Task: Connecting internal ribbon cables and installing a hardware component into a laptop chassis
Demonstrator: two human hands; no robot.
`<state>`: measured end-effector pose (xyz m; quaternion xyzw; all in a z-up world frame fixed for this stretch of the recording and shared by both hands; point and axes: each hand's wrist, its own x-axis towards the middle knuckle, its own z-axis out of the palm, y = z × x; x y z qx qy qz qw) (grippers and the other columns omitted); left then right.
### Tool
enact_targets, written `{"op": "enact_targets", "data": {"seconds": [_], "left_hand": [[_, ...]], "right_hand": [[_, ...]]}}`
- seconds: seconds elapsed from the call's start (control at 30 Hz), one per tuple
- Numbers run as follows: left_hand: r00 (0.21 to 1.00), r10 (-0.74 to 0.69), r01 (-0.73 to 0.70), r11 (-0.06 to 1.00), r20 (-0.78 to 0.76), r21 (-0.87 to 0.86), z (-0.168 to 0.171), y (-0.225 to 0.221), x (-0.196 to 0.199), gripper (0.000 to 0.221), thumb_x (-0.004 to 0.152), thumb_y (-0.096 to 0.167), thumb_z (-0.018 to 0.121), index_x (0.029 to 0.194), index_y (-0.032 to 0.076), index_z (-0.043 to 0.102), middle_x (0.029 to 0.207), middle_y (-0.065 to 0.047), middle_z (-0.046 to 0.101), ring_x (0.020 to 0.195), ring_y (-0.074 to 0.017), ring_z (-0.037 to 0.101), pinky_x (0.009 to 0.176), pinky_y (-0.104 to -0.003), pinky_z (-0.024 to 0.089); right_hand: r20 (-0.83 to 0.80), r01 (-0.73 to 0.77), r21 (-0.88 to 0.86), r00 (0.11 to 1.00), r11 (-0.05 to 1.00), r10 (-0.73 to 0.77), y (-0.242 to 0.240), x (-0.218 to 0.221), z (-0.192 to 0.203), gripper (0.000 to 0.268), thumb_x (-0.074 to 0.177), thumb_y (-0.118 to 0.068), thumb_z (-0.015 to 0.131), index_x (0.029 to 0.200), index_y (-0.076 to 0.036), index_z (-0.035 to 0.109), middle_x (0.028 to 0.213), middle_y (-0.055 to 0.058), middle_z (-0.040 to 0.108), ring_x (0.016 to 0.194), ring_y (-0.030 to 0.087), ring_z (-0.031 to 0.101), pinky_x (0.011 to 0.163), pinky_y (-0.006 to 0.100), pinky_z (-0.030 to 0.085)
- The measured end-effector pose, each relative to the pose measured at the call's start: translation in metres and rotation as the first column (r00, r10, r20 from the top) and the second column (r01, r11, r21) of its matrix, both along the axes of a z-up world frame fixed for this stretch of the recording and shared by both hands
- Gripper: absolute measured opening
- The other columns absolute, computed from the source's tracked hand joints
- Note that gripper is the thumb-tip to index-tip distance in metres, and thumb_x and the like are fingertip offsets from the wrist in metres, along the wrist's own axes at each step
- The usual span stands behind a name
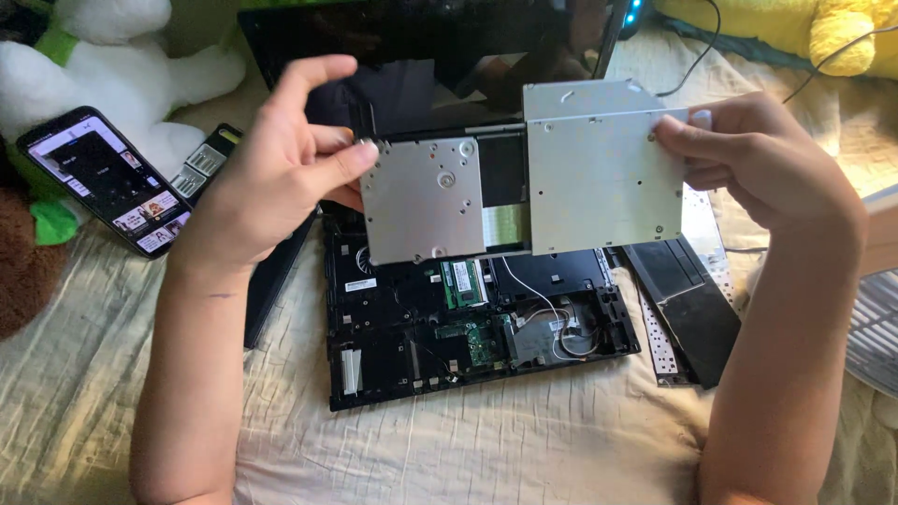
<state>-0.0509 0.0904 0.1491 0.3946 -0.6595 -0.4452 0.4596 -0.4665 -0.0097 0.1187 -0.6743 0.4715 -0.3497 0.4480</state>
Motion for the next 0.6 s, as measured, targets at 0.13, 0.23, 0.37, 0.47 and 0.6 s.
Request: {"op": "enact_targets", "data": {"seconds": [0.13, 0.23, 0.37, 0.47, 0.6], "left_hand": [[0.983, 0.042, -0.054, 0.996, 0.177, 0.066, -0.017, -0.015, -0.011, 0.064, 0.093, 0.003, 0.065, 0.148, -0.004, 0.033, 0.094, -0.022, 0.075, 0.069, -0.0183, 0.070, 0.053, -0.022, 0.051], [0.952, 0.030, -0.098, 0.973, 0.306, 0.208, -0.029, -0.020, -0.027, 0.071, 0.088, 0.012, 0.072, 0.148, -0.001, 0.037, 0.087, -0.021, 0.074, 0.056, -0.0187, 0.067, 0.044, -0.027, 0.051], [0.835, 0.079, -0.229, 0.949, 0.544, 0.215, -0.046, -0.025, -0.042, 0.080, 0.079, 0.026, 0.085, 0.143, 0.002, 0.043, 0.072, -0.011, 0.065, 0.048, -0.0191, 0.065, 0.044, -0.031, 0.054], [0.762, 0.103, -0.277, 0.944, 0.639, 0.178, -0.055, -0.028, -0.046, 0.081, 0.078, 0.028, 0.085, 0.142, 0.000, 0.044, 0.072, -0.013, 0.072, 0.047, -0.0200, 0.065, 0.050, -0.034, 0.055], [0.708, 0.146, -0.311, 0.943, 0.691, 0.120, -0.077, -0.034, -0.049, 0.081, 0.074, 0.033, 0.088, 0.137, 0.000, 0.050, 0.099, -0.021, 0.069, 0.065, -0.0257, 0.071, 0.064, -0.038, 0.061]], "right_hand": [[-0.063, -0.086, 0.112, 0.994, 0.990, 0.093, -0.023, -0.014, -0.021, 0.038, 0.105, -0.019, 0.068, 0.075, 0.003, 0.059, 0.064, 0.004, 0.047, 0.055, 0.012, 0.037, 0.050, 0.026, 0.030], [-0.168, -0.112, 0.192, 0.975, 0.975, 0.145, -0.031, -0.017, -0.033, 0.033, 0.103, -0.018, 0.068, 0.081, 0.007, 0.067, 0.069, 0.007, 0.055, 0.060, 0.012, 0.047, 0.053, 0.023, 0.034], [-0.258, -0.105, 0.311, 0.947, 0.945, 0.190, -0.041, -0.019, -0.047, 0.046, 0.104, -0.023, 0.066, 0.071, 0.009, 0.065, 0.059, 0.008, 0.046, 0.053, 0.016, 0.038, 0.049, 0.028, 0.027], [-0.242, -0.106, 0.372, 0.948, 0.922, 0.207, -0.051, -0.023, -0.064, 0.043, 0.104, -0.024, 0.067, 0.073, 0.006, 0.063, 0.062, 0.007, 0.047, 0.055, 0.015, 0.039, 0.050, 0.028, 0.029], [-0.264, -0.086, 0.413, 0.941, 0.906, 0.210, -0.061, -0.025, -0.084, 0.037, 0.101, -0.022, 0.070, 0.078, 0.008, 0.069, 0.061, 0.006, 0.049, 0.054, 0.012, 0.040, 0.046, 0.025, 0.028]]}}
